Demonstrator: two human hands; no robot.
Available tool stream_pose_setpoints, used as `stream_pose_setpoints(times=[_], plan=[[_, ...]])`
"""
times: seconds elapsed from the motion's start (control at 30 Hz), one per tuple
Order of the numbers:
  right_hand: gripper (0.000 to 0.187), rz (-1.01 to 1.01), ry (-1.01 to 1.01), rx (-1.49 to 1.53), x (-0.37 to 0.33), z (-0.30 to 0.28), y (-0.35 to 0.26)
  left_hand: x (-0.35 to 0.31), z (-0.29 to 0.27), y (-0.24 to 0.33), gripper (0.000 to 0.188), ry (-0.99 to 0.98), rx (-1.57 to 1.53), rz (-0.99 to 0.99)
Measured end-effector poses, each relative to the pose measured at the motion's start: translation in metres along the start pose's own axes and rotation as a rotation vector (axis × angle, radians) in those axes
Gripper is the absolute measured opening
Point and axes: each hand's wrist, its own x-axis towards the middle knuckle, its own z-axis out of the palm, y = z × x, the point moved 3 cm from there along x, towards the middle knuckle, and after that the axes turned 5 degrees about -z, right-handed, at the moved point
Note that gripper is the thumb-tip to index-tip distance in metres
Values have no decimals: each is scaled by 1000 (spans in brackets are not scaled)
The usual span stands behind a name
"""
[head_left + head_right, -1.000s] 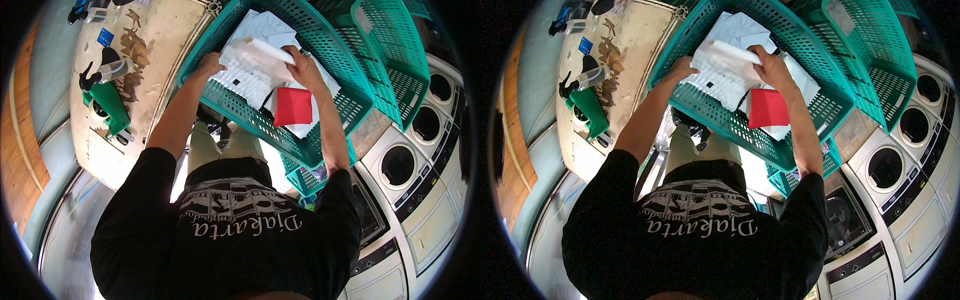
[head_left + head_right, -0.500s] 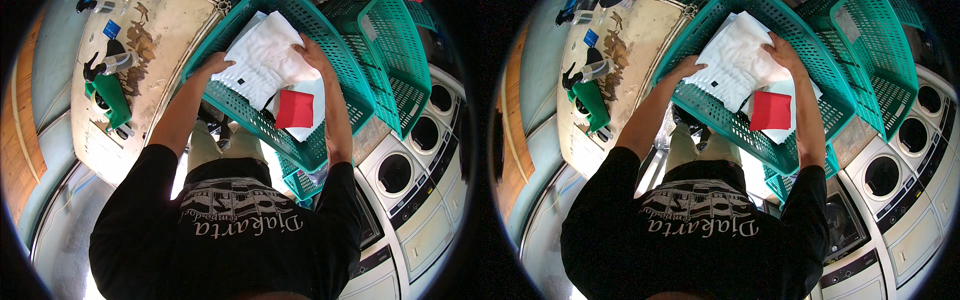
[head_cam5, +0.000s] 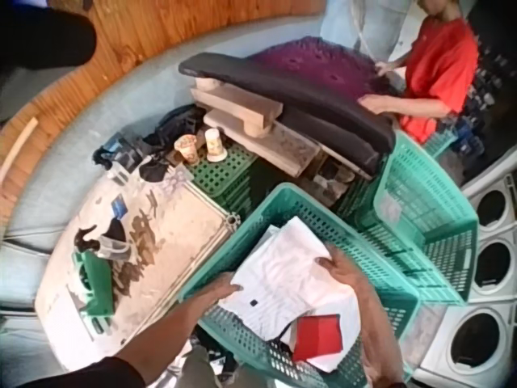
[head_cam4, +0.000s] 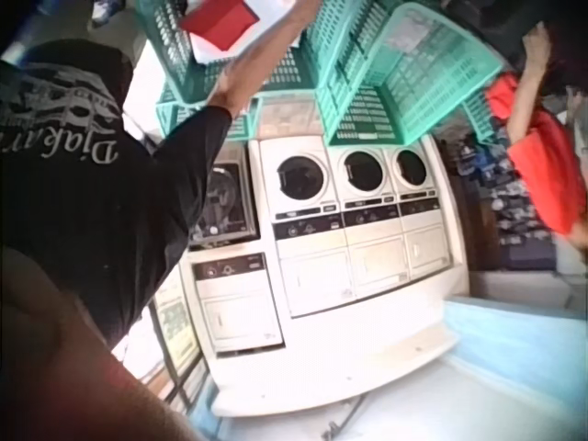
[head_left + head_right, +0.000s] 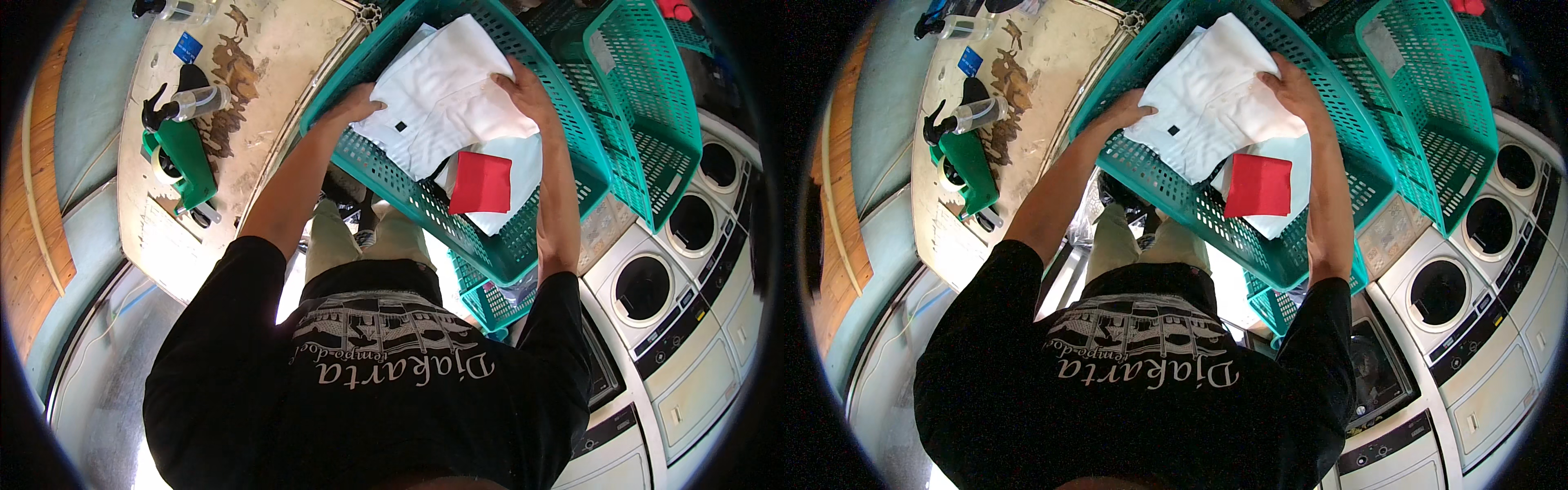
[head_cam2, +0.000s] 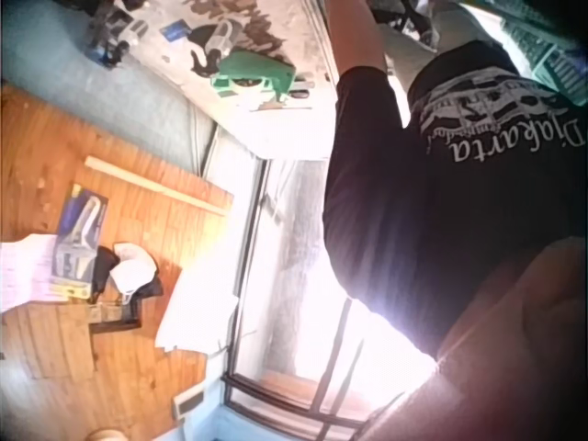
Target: The person tapes a plastic bag containing clothes, places it in a basket, and then folds dark and light colored shirts on a table, spraying them with a liquid from a bottle.
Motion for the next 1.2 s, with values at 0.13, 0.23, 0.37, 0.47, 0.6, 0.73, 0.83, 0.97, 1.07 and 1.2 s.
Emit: stream_pose_setpoints(times=[0.13,0.23,0.37,0.47,0.6,0.73,0.83,0.97,1.07,1.2], plan=[[49,-86,40,34,-2,-17,6,7,-9,23,49,25,-90,14],[46,-166,92,15,-1,-23,0,16,-6,20,47,37,-85,51],[46,-361,214,-193,-1,-29,-6,25,-3,16,45,100,-57,124],[45,-200,135,-82,-4,-29,-4,23,-3,16,44,84,-54,127],[42,-203,139,-7,-13,-35,-16,14,-6,25,44,109,-26,122],[40,-162,180,79,-32,-47,-17,-10,-14,54,40,107,-74,113],[39,-6,137,200,-54,-65,-24,-34,-11,77,38,159,-98,132],[36,66,257,196,-105,-101,-57,-78,2,125,37,251,-161,233],[34,92,303,82,-142,-126,-68,-115,25,162,31,175,-293,176],[35,145,270,-84,-178,-156,-81,-144,63,190,27,145,-314,234]])
